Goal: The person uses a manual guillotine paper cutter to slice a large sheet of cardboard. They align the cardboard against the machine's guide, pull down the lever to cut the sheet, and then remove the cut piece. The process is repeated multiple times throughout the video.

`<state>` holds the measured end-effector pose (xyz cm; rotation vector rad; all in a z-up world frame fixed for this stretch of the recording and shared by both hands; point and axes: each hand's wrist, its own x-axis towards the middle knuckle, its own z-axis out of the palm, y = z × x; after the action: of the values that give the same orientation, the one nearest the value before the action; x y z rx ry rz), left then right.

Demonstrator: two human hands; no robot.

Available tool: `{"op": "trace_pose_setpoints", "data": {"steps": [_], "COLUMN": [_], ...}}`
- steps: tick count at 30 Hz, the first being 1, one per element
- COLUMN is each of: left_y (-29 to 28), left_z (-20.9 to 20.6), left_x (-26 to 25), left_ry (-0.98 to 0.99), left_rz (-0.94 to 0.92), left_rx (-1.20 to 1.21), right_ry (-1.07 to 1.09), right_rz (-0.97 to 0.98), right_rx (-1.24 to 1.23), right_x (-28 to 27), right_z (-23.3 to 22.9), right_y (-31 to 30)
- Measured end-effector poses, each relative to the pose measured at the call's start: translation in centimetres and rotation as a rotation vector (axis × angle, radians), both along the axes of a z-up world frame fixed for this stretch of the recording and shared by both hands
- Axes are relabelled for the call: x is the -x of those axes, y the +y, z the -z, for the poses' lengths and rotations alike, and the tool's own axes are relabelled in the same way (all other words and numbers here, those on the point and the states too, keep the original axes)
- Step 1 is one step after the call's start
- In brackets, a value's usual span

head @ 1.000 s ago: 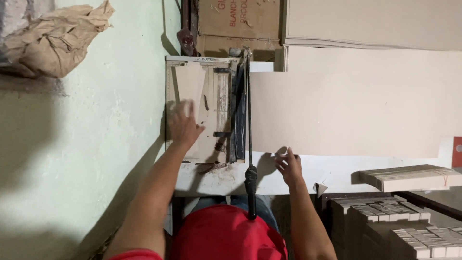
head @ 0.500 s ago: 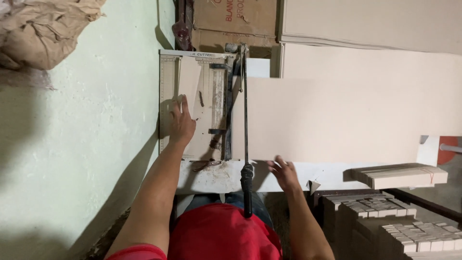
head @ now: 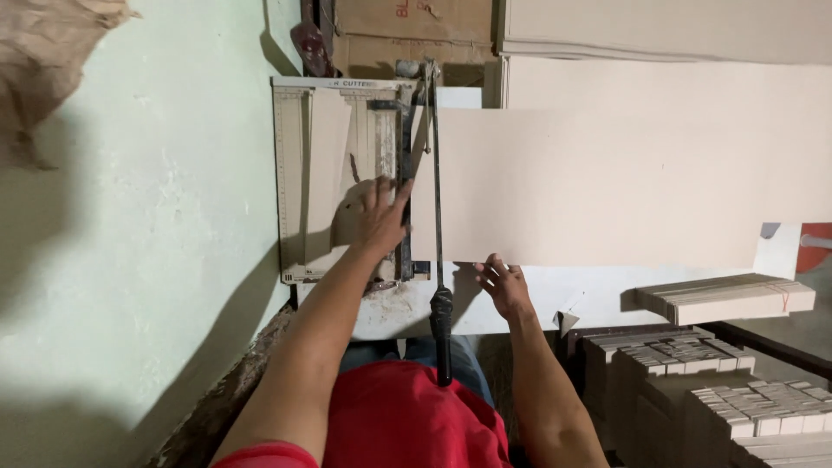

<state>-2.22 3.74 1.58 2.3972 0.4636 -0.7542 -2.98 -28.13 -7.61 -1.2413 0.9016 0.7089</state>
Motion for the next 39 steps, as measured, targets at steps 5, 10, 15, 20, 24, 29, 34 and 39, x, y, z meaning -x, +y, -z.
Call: {"op": "trace_pose_setpoints", "data": {"steps": [5,10,15,20,24,29,34,39], "left_y": [-2.9,-3.9,-4.1,-3.9,-4.0,-3.8,-4.1,-3.1], "left_z": [2.6,1.7,2.6,3.5,3.6,6.1,2.2,-0.7], "left_x": [-0.8,-1.1,-1.0,-0.9,-0.9,0.2,-0.1,3.2], "left_ry": [0.184,0.206,0.208,0.150,0.133,-0.023,0.056,0.200], "left_rz": [0.248,0.278,0.281,0.238,0.204,0.211,0.369,0.220], "left_rx": [-0.166,-0.274,-0.322,-0.256,-0.180,-0.269,-0.103,0.349], "right_ry": [0.008,0.049,-0.176,-0.157,-0.291,-0.256,-0.121,0.005], "right_rz": [-0.025,-0.698,-1.209,-1.469,-1.408,-1.353,-1.127,-0.826], "right_rx": [-0.004,0.286,0.464,0.659,0.784,0.616,0.455,0.165], "right_x": [-0.1,-0.3,1.8,7.4,11.6,10.7,5.0,4.4], "right_z": [-0.6,-3.4,-21.6,-20.0,-8.0,-9.4,-27.0,-23.8], "right_y": [0.5,2.0,10.4,11.9,9.7,8.8,12.1,9.7]}}
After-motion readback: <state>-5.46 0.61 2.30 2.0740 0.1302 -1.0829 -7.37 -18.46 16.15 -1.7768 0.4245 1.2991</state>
